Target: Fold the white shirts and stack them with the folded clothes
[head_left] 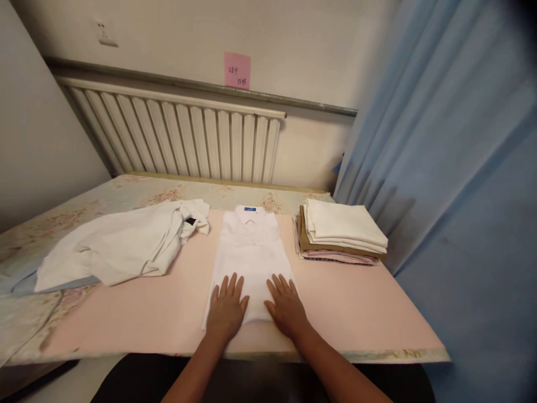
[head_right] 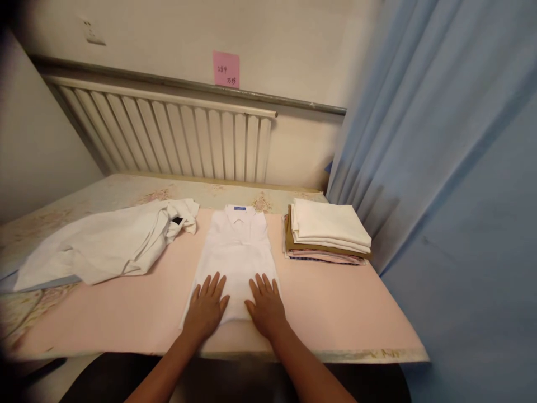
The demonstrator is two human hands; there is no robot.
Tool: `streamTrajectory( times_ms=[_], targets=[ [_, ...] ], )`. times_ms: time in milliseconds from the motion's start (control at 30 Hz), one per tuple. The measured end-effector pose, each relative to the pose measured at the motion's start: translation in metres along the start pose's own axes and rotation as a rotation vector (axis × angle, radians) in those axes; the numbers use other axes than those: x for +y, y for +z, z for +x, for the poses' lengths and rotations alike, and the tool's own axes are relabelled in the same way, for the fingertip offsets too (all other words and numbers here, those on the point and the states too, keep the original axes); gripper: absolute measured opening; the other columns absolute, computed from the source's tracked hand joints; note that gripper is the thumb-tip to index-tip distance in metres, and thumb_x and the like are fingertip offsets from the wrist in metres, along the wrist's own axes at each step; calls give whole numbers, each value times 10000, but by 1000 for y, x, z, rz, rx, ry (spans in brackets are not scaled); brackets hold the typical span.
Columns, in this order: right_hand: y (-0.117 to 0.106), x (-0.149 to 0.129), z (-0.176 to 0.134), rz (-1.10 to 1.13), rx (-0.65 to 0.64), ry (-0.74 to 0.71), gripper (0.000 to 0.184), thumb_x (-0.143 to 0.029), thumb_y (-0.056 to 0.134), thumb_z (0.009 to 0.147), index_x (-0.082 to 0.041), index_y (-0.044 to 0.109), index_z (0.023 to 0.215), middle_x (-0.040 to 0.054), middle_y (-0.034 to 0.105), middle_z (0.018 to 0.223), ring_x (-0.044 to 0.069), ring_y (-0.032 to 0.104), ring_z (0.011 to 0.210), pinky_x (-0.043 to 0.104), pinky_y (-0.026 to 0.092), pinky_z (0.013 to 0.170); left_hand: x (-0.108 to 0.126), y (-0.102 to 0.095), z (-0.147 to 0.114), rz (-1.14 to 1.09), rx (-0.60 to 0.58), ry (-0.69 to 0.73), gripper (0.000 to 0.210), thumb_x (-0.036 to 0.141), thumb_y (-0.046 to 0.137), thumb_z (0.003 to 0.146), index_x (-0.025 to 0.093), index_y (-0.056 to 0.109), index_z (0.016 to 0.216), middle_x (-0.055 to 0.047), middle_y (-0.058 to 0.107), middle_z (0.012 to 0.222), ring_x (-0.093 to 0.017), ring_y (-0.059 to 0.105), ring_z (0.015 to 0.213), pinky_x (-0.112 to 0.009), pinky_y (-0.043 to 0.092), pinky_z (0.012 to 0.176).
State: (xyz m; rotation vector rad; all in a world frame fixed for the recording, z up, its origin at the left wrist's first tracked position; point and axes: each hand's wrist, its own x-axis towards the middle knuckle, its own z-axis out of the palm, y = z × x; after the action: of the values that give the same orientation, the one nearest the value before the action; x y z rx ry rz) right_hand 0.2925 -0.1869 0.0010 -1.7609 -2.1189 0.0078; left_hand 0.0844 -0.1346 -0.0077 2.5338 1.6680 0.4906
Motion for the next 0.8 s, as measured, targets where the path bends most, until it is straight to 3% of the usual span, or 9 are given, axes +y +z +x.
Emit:
streamTrajectory(
  times_ms=[333, 500, 633, 800],
  targets=[
    [-8, 14, -18, -29, -23, -19, 528, -337, 483, 922, -179, 395, 1419, 95, 332, 1507, 279, 235, 1413, 503, 207, 1144, -21, -3, -12, 82, 12, 21, 558, 430, 342, 936, 182, 381, 1434, -92, 357, 1509, -297, 244, 1414, -503, 195, 1127],
    [-11, 27, -30, -34, -63, -100, 603, -332, 576, 865, -171, 395, 1417, 98, 325, 1508, 280, 254, 1406, 509, 240, 1145, -39, 0, -27, 164, 67, 150, 559, 466, 332, 943, 196, 387, 1429, -86, 371, 1502, -292, 278, 1402, -510, 256, 1108],
    [-9, 37, -38, 16, -35, -146, 635, -362, 633, 823, -159, 434, 1390, 106, 388, 1475, 279, 292, 1391, 505, 286, 1134, -56, -1, -40, 180, 86, 269, 591, 514, 371, 927, 226, 357, 1442, -78, 349, 1515, -273, 277, 1406, -474, 290, 1110],
    [2, 45, -46, 22, 64, -167, 475, -188, 520, 858, -152, 504, 1331, 97, 509, 1387, 238, 400, 1336, 466, 345, 1116, -68, -1, -50, 188, 46, 317, 588, 507, 444, 898, 220, 412, 1410, -100, 391, 1490, -273, 318, 1388, -470, 322, 1100]
  ],
)
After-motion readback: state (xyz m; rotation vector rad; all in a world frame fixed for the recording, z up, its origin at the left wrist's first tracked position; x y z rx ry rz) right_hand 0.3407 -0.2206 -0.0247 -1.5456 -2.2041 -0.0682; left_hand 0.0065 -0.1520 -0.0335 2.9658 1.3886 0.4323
